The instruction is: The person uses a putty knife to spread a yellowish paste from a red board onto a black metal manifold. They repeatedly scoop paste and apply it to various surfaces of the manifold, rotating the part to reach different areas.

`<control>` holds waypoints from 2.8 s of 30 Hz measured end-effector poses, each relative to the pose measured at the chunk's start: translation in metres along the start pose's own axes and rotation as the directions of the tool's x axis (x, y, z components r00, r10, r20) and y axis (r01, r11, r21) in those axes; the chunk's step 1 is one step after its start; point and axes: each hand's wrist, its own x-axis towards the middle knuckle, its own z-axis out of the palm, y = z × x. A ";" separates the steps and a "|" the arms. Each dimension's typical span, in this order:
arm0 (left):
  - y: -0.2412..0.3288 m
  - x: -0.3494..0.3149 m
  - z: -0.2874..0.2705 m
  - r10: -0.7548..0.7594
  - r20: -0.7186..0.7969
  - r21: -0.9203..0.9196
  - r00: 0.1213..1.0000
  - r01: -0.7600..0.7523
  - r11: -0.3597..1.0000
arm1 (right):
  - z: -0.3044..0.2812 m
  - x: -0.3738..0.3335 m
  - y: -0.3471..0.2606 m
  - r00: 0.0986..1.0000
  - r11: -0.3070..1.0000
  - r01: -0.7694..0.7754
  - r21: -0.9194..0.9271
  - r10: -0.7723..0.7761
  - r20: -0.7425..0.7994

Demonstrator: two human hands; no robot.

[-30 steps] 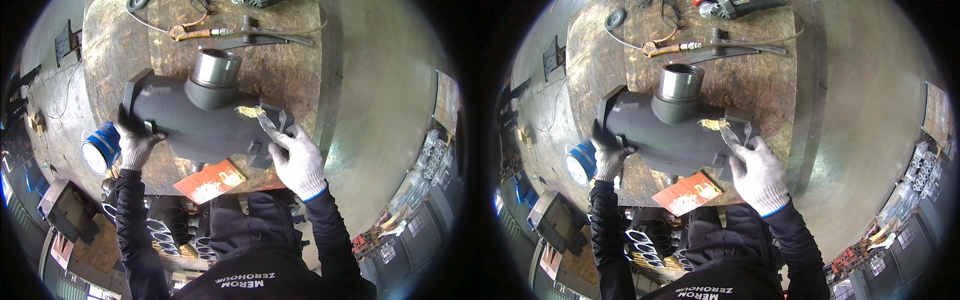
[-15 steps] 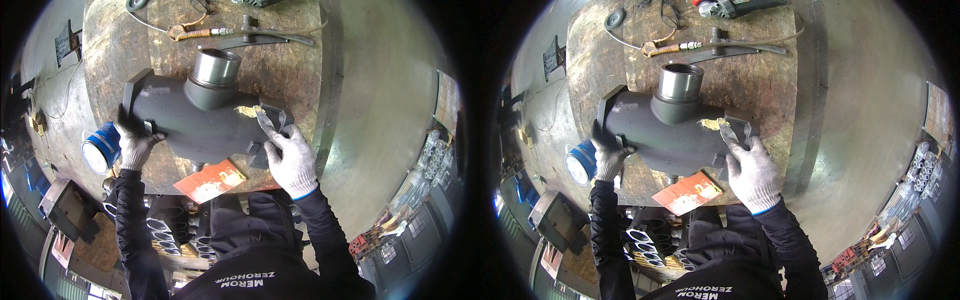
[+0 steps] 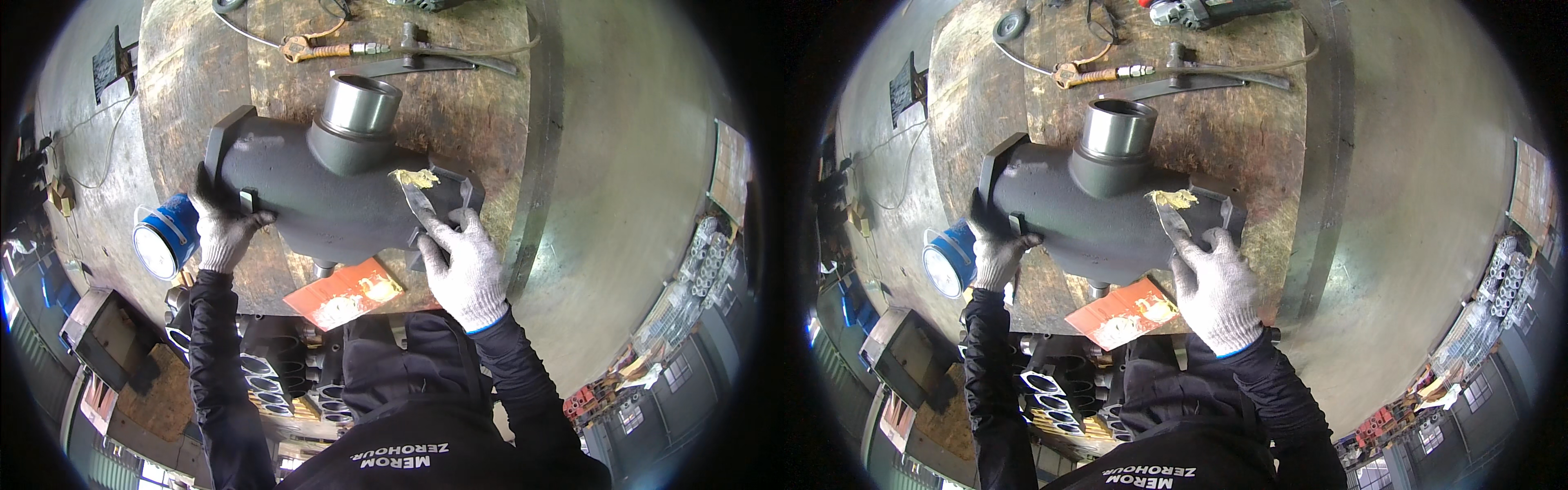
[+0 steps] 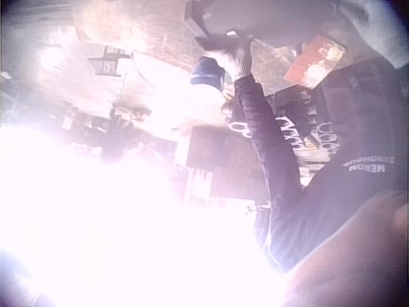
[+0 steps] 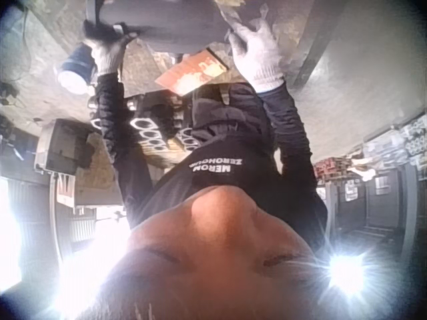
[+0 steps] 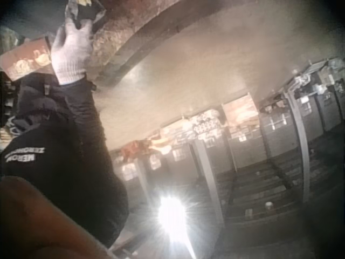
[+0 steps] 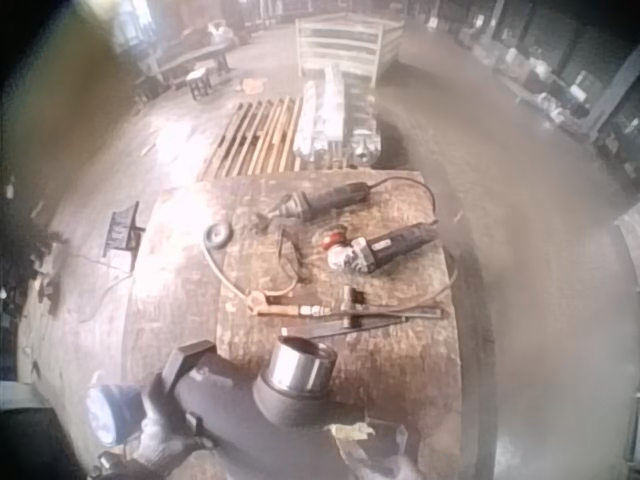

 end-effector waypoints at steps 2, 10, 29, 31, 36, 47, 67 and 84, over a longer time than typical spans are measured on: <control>0.000 0.000 0.000 -0.013 -0.001 -0.009 1.000 0.013 1.000 | 0.002 0.002 0.000 0.998 1.000 0.012 -0.002 -0.012 -0.064; -0.001 0.001 0.003 0.018 -0.018 -0.148 1.000 -0.021 0.989 | 0.016 -0.011 -0.004 0.996 0.993 0.055 -0.102 -0.061 -0.057; -0.015 0.002 0.009 0.044 -0.068 -0.068 0.997 -0.048 0.997 | 0.010 0.000 0.005 0.990 0.990 0.078 -0.120 -0.091 -0.108; -0.013 0.002 0.007 0.001 -0.049 -0.065 0.999 -0.004 0.998 | 0.007 0.005 0.002 0.991 0.991 0.080 -0.108 -0.090 -0.094; -0.010 0.001 0.007 0.023 -0.049 -0.135 0.999 -0.029 0.990 | -0.015 -0.001 0.001 1.000 0.998 -0.019 -0.062 0.018 -0.017; -0.010 0.002 0.009 0.049 -0.068 -0.180 0.996 -0.060 0.982 | 0.012 -0.001 0.006 0.988 0.988 0.069 -0.138 -0.087 -0.127; -0.004 0.002 0.007 -0.002 -0.053 -0.207 0.999 -0.009 0.978 | 0.024 -0.006 -0.016 0.993 0.993 0.024 -0.118 -0.037 -0.115; 0.002 0.002 0.004 -0.017 -0.059 -0.140 0.998 0.009 0.990 | 0.030 -0.015 -0.020 0.980 0.986 -0.112 -0.124 0.089 -0.177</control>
